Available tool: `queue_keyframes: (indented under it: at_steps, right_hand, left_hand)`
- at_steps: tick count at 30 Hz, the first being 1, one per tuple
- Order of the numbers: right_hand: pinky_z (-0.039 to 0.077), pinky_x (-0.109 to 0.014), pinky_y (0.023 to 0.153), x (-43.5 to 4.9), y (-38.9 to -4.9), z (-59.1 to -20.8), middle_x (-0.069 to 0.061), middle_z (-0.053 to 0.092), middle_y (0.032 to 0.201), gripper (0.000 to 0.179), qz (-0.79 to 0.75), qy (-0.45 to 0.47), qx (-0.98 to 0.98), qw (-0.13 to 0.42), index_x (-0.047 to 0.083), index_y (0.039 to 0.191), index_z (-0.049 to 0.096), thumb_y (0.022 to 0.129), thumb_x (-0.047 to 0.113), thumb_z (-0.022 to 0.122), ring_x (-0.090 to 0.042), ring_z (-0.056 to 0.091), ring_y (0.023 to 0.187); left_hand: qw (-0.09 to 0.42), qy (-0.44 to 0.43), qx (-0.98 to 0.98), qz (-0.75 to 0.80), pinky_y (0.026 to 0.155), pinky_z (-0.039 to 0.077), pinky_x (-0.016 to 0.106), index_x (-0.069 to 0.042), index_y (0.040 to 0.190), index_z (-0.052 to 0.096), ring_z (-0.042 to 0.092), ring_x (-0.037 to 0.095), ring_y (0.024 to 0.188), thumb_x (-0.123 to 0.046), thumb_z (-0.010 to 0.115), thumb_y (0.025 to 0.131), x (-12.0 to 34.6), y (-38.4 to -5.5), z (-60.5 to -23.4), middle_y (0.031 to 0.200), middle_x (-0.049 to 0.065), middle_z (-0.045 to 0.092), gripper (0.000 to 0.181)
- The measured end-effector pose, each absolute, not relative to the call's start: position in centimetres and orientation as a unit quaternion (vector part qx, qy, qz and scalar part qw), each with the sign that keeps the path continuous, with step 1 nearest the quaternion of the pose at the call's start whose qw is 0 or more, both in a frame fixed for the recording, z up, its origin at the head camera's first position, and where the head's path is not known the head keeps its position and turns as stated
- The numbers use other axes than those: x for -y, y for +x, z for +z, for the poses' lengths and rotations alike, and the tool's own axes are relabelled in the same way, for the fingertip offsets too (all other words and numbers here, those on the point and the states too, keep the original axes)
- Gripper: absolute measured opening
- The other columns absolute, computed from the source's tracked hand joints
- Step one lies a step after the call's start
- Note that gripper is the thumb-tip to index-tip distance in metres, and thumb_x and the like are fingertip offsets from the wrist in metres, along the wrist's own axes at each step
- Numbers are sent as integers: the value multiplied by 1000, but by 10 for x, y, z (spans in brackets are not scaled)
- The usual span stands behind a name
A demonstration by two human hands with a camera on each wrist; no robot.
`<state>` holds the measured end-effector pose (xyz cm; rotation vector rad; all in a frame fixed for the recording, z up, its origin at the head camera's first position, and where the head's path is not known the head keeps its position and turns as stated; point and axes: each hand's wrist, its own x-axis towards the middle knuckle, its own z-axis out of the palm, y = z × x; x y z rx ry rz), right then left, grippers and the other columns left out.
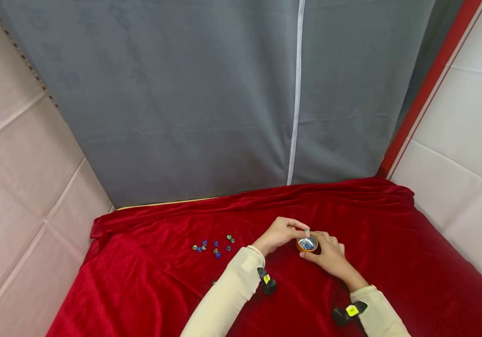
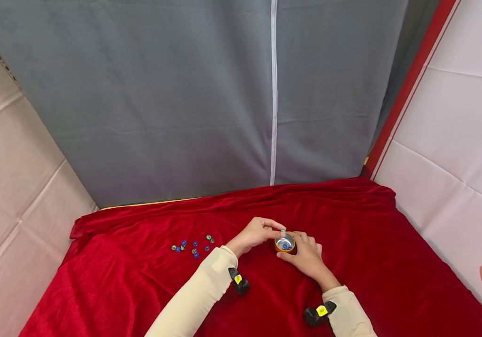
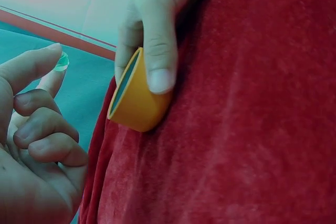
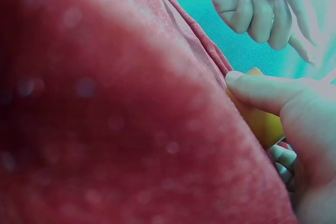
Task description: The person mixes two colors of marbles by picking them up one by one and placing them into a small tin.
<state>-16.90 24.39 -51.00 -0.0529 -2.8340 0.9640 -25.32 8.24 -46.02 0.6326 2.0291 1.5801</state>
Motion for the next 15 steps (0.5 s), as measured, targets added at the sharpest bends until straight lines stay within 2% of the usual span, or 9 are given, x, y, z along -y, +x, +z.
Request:
queue_keyframes:
  at_steps: [2, 5, 9, 15]
  right_hand:
    - [27, -44, 79, -244, -169, -509, -20, 51, 130, 71, 321, -17, 944, 74, 2, 131, 53, 78, 43, 76, -38, 43, 111]
    - [27, -44, 79, -243, -169, -509, -20, 52, 130, 70, 322, -16, 944, 75, 2, 131, 53, 78, 43, 76, -38, 43, 111]
    - [28, -45, 79, -243, -169, -510, -20, 52, 129, 70, 321, -18, 944, 77, 2, 130, 54, 78, 42, 76, -38, 44, 111]
    - [27, -44, 78, -245, -170, -512, -20, 52, 128, 67, 322, -14, 943, 84, 4, 129, 55, 77, 42, 77, -37, 43, 111]
  left_hand:
    - [243, 232, -743, 579, 60, 40, 18, -6, 100, 76, 45, 7, 60, -15, 77, 79, -82, -253, -462, 61, 2, 59, 23]
    - [241, 231, -738, 587, 57, 36, 18, -4, 101, 76, 41, 8, 57, -12, 77, 79, -82, -251, -462, 57, 4, 51, 23]
    - [238, 225, -733, 597, 61, 40, 21, -2, 101, 75, 44, 10, 61, -10, 76, 80, -82, -251, -461, 60, -1, 57, 23]
    - [234, 226, -735, 595, 63, 41, 20, -2, 101, 75, 44, 6, 61, -10, 76, 79, -78, -253, -459, 63, 1, 61, 23]
